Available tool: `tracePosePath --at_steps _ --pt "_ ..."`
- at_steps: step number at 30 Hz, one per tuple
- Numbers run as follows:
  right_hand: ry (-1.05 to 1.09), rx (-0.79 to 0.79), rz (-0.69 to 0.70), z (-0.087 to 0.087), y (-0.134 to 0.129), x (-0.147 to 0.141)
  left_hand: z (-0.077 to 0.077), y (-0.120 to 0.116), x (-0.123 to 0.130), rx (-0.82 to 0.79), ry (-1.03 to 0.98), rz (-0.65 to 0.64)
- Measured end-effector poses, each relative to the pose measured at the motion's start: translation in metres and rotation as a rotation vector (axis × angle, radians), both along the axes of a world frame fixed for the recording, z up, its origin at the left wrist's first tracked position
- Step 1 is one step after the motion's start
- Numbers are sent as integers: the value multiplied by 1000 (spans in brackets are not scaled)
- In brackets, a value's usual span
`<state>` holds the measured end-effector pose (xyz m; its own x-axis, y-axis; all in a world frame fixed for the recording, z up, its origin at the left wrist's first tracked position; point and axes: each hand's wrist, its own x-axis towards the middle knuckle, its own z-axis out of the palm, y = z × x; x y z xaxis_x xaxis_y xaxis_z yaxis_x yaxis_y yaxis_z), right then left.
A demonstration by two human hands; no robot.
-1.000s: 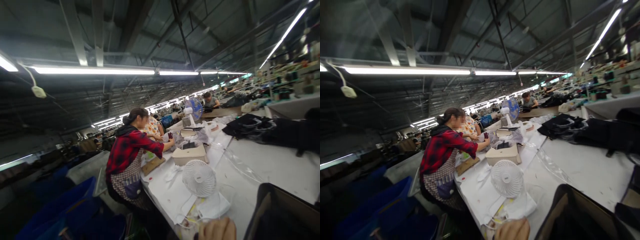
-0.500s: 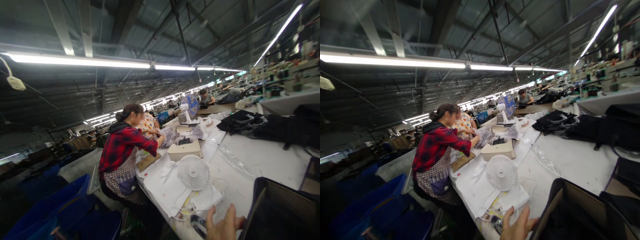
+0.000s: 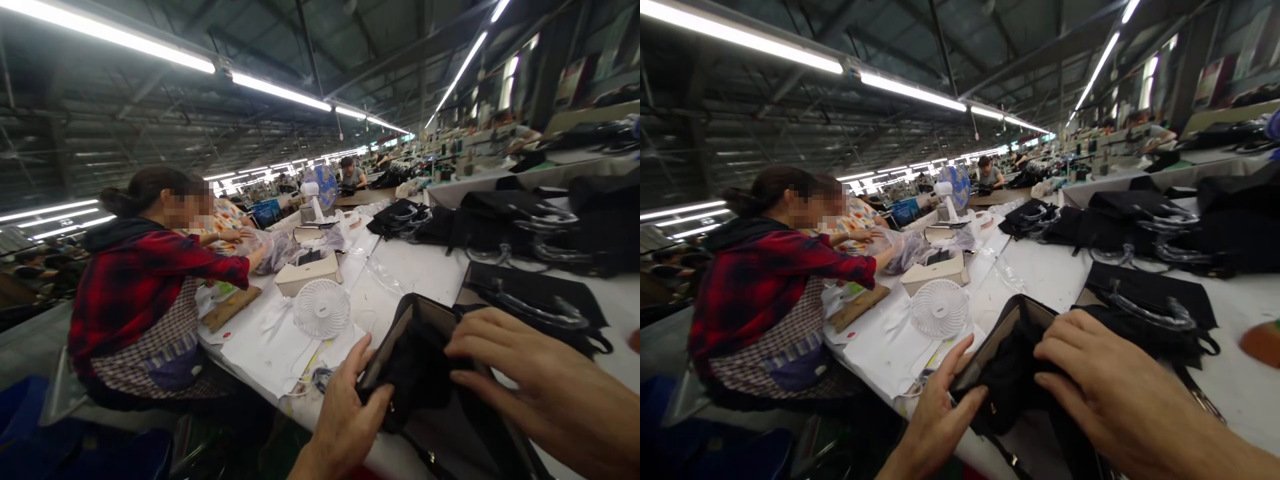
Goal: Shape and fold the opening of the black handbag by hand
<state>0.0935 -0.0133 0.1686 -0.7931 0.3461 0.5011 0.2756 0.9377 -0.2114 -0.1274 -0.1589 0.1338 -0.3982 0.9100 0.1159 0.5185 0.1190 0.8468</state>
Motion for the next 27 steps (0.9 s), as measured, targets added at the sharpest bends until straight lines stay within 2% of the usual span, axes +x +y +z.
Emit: tracePosePath --at_steps 2,4,7,9,12,18,21,27 --pt "-98 2 20 13 3 -21 -1 0 0 -4 -7 7" --pt "-196 29 -20 19 5 -38 -3 1 1 2 -9 8" --pt "-298 89 -119 20 10 -55 -5 1 2 16 -8 7" --pt "-343 111 -134 20 13 -61 -5 1 3 19 -7 3" --pt "-342 129 -99 17 20 -59 -2 1 2 25 -19 -1" --pt "-225 220 -98 7 28 -31 9 3 -3 15 -95 1" --pt "-255 234 -74 10 24 -29 12 4 -4 14 -104 -12" --pt "-312 41 52 17 13 -50 10 2 -2 39 -90 -3"
